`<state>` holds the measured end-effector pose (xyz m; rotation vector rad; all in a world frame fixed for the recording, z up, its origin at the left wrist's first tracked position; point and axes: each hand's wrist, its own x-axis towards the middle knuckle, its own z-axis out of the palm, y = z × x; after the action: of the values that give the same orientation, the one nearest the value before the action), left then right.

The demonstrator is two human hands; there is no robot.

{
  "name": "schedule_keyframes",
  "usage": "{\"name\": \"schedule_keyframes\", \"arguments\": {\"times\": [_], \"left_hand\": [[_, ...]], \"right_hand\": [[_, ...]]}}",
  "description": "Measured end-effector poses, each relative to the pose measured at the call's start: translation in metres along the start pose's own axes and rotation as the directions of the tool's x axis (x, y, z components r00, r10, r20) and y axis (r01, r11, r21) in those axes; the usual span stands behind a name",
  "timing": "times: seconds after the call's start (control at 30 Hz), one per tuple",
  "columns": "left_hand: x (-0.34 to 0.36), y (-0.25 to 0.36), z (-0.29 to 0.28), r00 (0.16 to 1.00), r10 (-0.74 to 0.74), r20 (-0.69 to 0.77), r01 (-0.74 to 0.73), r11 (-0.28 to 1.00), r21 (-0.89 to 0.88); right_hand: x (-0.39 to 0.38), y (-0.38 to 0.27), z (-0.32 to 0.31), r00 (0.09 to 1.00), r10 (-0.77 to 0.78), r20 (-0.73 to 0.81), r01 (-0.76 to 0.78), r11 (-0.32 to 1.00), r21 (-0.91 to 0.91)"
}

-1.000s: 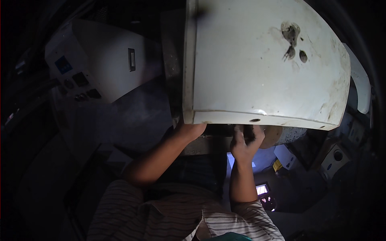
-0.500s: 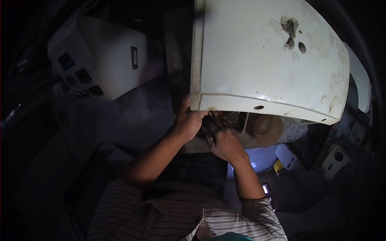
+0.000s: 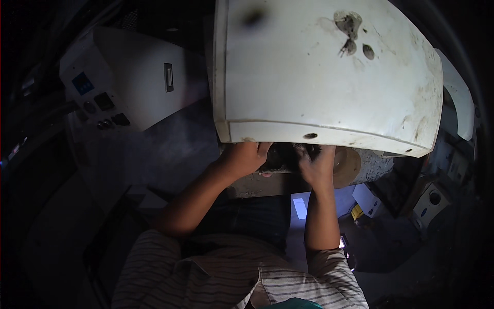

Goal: The person positions a lamp, removes the cover from a polishing lathe, and mixes polishing paste with water by hand. The person then polishes a dental prosthesis against the spinning wheel using the paste, places the cover back over the wheel, and polishes the prosthesis under the cover.

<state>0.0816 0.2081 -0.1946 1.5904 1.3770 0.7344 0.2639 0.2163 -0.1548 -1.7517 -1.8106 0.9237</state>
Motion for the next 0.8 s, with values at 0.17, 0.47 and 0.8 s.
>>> {"name": "schedule_keyframes", "arguments": {"times": [0.17,0.47,0.8], "left_hand": [[-0.008,-0.016,-0.003,0.997,0.079,-0.008,-0.075,0.973,0.217],[0.004,-0.032,0.009,0.909,0.371,-0.187,-0.284,0.884,0.372],[-0.009,-0.049,0.036,0.969,0.138,-0.206,-0.132,0.99,0.046]], "right_hand": [[-0.003,0.002,0.006,0.993,0.12,0.01,-0.12,0.977,0.178],[0.007,0.008,0.014,0.956,-0.273,0.104,0.277,0.96,-0.028],[-0.006,0.045,0.033,0.977,-0.213,0.033,0.215,0.959,-0.184]]}}
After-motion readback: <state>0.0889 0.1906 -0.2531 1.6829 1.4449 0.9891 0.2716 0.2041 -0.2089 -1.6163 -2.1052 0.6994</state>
